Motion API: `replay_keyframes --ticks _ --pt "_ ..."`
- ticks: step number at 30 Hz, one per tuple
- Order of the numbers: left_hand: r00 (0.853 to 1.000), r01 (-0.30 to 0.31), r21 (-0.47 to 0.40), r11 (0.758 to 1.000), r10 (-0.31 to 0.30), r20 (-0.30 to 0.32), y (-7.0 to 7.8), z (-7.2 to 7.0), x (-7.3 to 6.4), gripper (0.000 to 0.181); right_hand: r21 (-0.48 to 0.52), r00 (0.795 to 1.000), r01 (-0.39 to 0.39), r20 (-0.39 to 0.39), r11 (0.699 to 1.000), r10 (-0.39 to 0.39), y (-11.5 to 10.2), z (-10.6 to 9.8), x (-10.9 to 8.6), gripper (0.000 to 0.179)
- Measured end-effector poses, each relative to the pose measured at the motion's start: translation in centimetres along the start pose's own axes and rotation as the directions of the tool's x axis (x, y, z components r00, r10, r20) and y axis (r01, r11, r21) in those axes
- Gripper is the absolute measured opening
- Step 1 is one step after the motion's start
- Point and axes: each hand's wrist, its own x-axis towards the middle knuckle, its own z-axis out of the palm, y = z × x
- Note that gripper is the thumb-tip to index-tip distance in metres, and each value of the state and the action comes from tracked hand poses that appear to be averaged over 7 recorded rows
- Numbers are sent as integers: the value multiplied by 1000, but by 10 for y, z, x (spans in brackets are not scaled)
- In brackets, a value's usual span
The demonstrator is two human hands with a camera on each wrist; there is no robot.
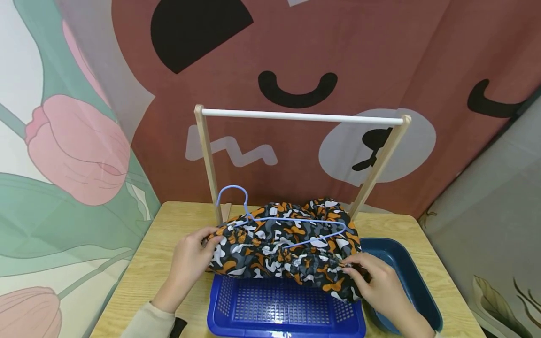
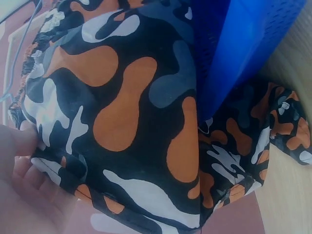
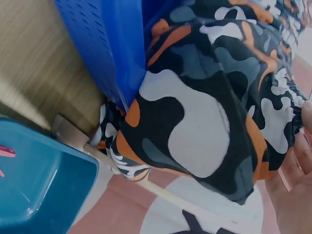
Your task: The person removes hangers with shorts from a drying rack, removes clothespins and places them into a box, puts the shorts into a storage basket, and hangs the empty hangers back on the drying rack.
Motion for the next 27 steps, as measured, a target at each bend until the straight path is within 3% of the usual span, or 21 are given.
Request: replay_keyframes --ticks 4,12,17,27 --pt "1000 -6 -1 1000 6 -4 0 1 1 14 25 995 64 73 998 -65 -9 2 -5 47" --pt "1000 -21 4 1000 21 4 3 3 3 17 152 966 149 187 977 -177 -22 10 -13 38" --pt "1000 -5 -3 1000 5 26 5 4 4 18 197 943 137 275 971 -189 -29 12 -16 29" --pt "999 -15 -10 1000 15 39 6 4 2 16 223 872 35 470 974 -139 -37 6 -14 14"
